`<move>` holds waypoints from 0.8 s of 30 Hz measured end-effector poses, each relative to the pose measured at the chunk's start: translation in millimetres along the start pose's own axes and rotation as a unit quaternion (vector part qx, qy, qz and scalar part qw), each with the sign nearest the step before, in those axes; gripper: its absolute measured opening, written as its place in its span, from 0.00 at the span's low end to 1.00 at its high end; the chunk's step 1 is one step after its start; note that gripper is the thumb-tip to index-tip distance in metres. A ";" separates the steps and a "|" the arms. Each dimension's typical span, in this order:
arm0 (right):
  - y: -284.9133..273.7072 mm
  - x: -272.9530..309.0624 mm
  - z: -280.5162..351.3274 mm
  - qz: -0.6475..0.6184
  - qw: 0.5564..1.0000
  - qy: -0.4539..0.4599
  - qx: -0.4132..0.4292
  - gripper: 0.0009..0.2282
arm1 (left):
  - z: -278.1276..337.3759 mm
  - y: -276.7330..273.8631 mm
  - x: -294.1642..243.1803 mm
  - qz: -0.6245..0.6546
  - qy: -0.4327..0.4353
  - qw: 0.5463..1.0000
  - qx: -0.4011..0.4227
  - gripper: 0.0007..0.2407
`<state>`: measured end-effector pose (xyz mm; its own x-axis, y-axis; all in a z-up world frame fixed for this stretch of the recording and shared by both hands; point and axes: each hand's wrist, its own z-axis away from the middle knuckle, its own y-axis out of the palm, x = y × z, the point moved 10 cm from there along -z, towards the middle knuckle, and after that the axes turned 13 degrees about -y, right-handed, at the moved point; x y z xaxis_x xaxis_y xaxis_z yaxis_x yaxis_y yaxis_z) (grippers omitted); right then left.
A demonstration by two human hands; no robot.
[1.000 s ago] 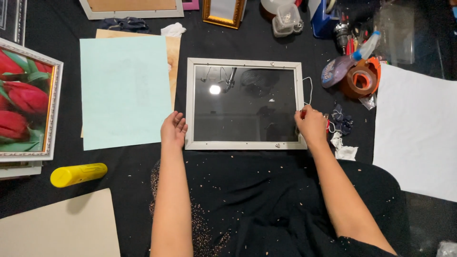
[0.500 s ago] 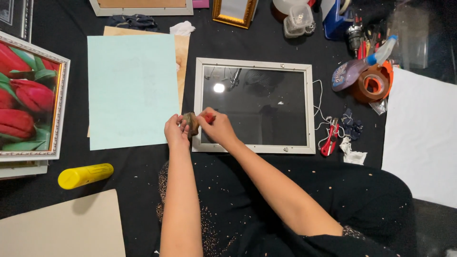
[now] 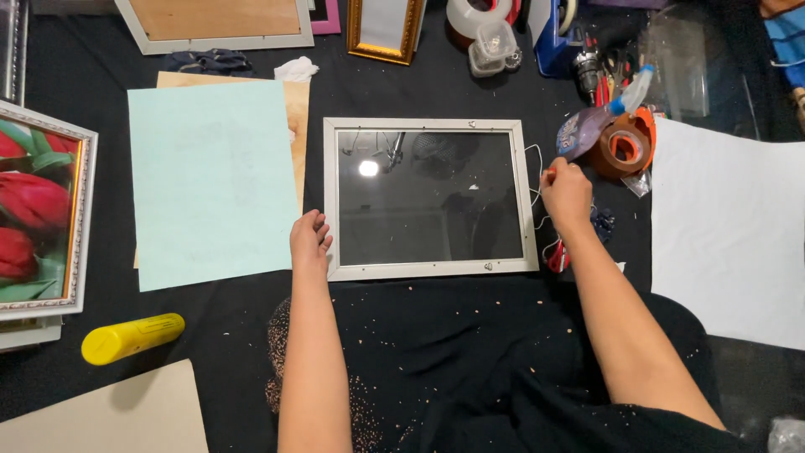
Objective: The person wipes a rectangular mirror with a dark cloth, then uses a brush to sweep the surface. The person sits on the floor and handles the mirror and tools directly.
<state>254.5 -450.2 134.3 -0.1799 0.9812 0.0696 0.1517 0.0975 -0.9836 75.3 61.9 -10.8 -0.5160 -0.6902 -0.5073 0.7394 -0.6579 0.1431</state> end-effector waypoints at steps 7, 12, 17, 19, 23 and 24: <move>66.3 165.4 -16.5 -0.059 0.997 -0.042 0.024 0.07 | -7.4 -2.7 7.9 -0.039 -0.005 0.999 -0.011 0.15; 81.9 357.6 -16.8 -0.310 0.943 -0.118 0.037 0.08 | -13.8 -2.2 12.8 -0.052 -0.027 0.998 -0.014 0.16; 86.9 355.8 -32.8 -0.497 0.863 0.023 0.085 0.10 | -27.3 -4.1 12.6 -0.046 -0.025 0.999 -0.011 0.15; 95.6 308.9 -48.1 -0.480 0.871 0.059 0.090 0.12 | -23.2 -1.7 11.4 -0.048 -0.031 0.998 -0.011 0.15; 104.9 160.5 -65.0 -0.368 0.920 0.109 0.082 0.20 | -23.8 4.6 11.8 -0.055 -0.013 0.998 -0.004 0.14; 97.8 119.8 -69.2 -0.330 0.935 0.112 0.058 0.19 | -24.1 6.1 10.3 -0.056 -0.011 0.998 -0.002 0.14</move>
<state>315.1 -311.6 58.0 0.0134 0.7247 0.6890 -0.0289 0.6890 -0.7242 84.9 58.1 -35.6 -0.6049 -0.6182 -0.5019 0.6777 -0.7306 0.0831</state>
